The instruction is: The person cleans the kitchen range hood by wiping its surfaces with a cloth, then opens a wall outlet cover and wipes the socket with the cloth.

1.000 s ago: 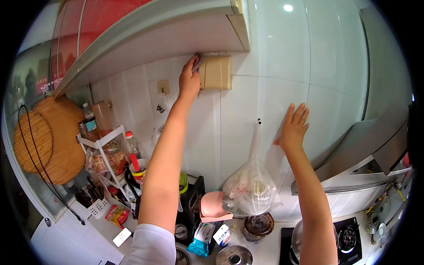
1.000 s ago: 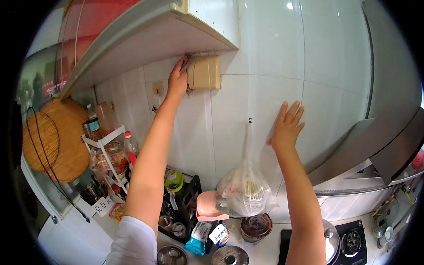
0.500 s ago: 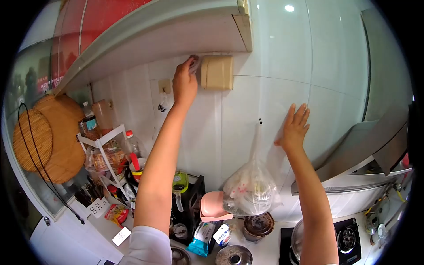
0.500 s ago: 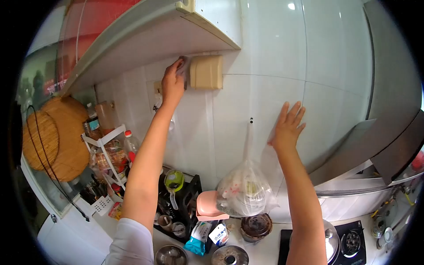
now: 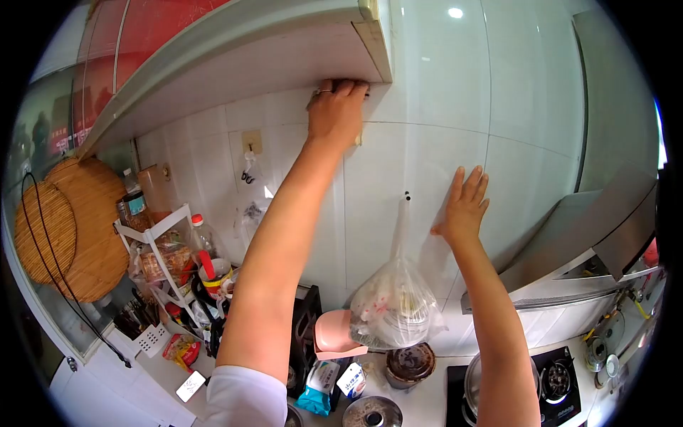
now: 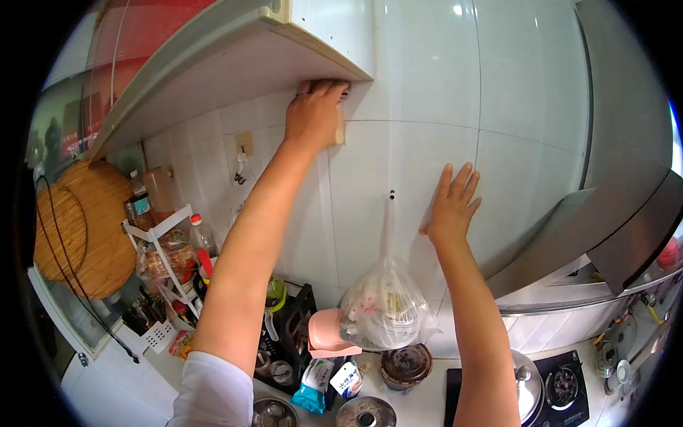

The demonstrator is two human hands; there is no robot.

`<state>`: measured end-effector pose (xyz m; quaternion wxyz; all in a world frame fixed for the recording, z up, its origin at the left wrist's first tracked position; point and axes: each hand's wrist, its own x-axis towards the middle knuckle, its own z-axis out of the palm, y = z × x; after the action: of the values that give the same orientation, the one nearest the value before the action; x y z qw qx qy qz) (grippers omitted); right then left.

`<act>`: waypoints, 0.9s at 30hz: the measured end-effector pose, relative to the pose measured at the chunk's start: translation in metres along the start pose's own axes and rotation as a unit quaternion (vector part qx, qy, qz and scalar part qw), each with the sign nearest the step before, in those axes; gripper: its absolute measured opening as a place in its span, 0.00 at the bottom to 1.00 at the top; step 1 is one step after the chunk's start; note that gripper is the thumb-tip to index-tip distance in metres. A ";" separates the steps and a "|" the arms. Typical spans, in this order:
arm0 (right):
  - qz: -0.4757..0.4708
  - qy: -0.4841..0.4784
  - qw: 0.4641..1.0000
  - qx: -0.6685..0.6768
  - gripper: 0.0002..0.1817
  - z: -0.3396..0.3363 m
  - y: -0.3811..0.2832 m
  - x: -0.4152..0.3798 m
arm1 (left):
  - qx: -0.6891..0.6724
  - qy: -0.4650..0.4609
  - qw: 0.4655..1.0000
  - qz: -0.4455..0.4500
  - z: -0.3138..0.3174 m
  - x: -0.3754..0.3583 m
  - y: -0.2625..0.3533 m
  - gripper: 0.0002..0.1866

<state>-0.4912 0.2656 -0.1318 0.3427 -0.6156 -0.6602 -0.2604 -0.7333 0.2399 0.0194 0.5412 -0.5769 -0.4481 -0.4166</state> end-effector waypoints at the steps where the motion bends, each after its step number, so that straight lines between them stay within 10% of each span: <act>1: 0.000 -0.010 1.000 0.005 0.80 -0.002 0.001 -0.001 | -0.001 0.002 1.000 0.000 0.000 0.000 -0.001 0.17; 10: -0.006 -0.019 1.000 0.014 0.77 -0.005 0.005 -0.002 | 0.177 -0.101 0.974 -0.103 -0.001 -0.001 -0.004 0.17; 15: -0.018 -0.002 1.000 0.012 0.76 0.001 0.004 -0.003 | -0.055 -0.060 0.940 -0.332 0.000 -0.045 -0.036 0.22; 21: 0.003 -0.025 1.000 -0.004 0.80 -0.001 -0.002 0.000 | -0.451 0.091 0.840 -0.289 0.042 -0.104 -0.058 0.26; 27: 0.012 -0.020 1.000 0.010 0.80 -0.003 -0.005 -0.001 | -0.355 0.066 0.878 -0.313 0.033 -0.131 -0.031 0.26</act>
<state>-0.4962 0.2622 -0.1297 0.3387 -0.6254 -0.6618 -0.2371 -0.7966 0.2650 -0.1019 0.1696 -0.5314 -0.3906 -0.7323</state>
